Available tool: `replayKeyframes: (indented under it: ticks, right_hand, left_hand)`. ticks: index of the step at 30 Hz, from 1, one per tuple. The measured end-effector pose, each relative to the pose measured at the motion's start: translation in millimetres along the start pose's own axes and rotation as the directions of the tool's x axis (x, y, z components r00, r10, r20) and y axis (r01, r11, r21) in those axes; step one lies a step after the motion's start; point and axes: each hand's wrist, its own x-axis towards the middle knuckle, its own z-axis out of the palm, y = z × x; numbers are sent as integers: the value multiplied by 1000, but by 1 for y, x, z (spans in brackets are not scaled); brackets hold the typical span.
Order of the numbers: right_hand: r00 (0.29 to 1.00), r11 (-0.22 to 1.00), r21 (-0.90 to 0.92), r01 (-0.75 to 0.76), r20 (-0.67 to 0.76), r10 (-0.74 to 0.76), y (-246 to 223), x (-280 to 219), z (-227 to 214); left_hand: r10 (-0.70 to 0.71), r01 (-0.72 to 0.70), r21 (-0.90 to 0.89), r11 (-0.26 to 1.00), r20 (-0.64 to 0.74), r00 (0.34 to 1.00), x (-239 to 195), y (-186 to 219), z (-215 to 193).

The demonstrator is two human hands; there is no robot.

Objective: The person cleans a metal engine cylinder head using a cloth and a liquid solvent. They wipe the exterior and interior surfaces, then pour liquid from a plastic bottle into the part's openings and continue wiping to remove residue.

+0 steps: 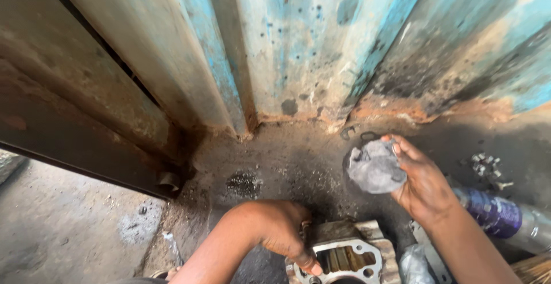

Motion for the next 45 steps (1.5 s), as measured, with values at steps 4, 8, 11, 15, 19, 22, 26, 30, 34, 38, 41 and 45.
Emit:
replayKeyframes:
  ticks: [4,8,11,15,19,22,26,30,34,38,41,45]
  right_hand:
    - [998,1000,25,-6,-67,8,-10,-17,6]
    - [996,983,168,73,-57,-64,-12,-32,4]
    - [993,935,335,114,-1,-121,-12,-41,-3]
    - [987,783,614,103,34,-156,-17,-54,-8]
    - [983,776,621,109,47,-176,-29,-72,0]
    - [990,729,681,62,50,-130,-37,-86,3]
    - [980,787,607,108,69,-188,-34,-91,12]
    - [967,800,586,131,103,-234,-37,-89,19]
    - [932,924,161,348,53,-360,-35,-95,25]
    - [932,918,-162,363,72,-355,-29,-103,35]
    - [877,584,-680,444,195,-439,-27,-112,47]
    - [770,242,-783,573,413,-486,-36,-107,60]
  left_hand:
    - [14,-13,-78,997,5,1000,4,0,-3]
    - [53,-54,-164,985,-8,999,16,-1,-3]
    - [79,-87,-192,978,-45,996,23,-9,-4]
    - [115,-125,-408,905,-49,992,38,-20,3]
    - [102,-109,-454,884,-41,994,57,-32,8]
    - [67,-77,-493,866,-40,997,67,-35,10]
    - [48,-62,-498,865,-41,998,63,-30,6]
    - [22,-22,7,1000,-449,893,37,-1,-2]
    - [282,-514,-154,844,-688,669,-7,53,1]
    - [351,-787,-276,552,-779,519,-42,92,11]
    - [408,-762,32,646,-859,309,-48,88,11]
    - [510,-628,215,748,-792,336,-52,72,8]
